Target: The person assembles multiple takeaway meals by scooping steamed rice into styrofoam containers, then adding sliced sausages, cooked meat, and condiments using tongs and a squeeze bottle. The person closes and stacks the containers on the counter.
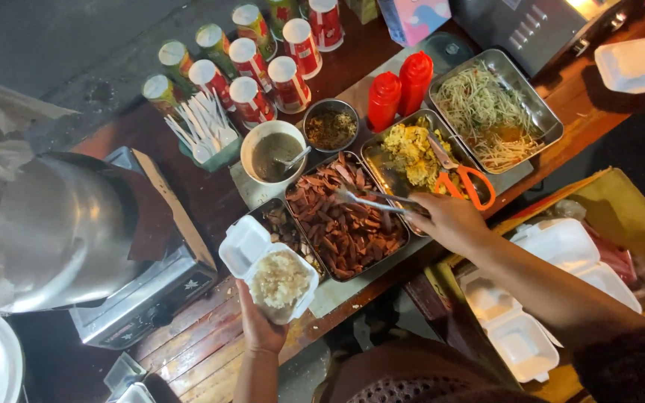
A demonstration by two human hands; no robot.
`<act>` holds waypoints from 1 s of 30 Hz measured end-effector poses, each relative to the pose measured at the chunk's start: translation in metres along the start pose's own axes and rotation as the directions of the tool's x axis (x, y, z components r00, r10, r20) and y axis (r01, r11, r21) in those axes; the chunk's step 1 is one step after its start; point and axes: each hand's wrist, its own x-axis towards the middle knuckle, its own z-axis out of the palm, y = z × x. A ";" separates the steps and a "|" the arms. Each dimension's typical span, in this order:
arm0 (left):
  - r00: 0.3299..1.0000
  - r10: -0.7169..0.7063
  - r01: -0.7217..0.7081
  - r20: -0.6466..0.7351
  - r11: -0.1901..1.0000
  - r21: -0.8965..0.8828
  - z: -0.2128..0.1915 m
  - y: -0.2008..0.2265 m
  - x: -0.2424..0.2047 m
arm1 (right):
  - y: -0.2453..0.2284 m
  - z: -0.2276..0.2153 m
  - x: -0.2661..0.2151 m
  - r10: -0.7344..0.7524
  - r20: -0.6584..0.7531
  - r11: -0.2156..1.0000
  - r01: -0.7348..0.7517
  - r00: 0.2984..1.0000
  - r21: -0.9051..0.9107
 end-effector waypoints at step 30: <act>0.964 -0.061 0.078 0.258 0.995 -0.057 0.036 -0.010 0.066 | -0.052 -0.031 -0.063 -0.056 -0.015 0.803 0.054 0.998 0.594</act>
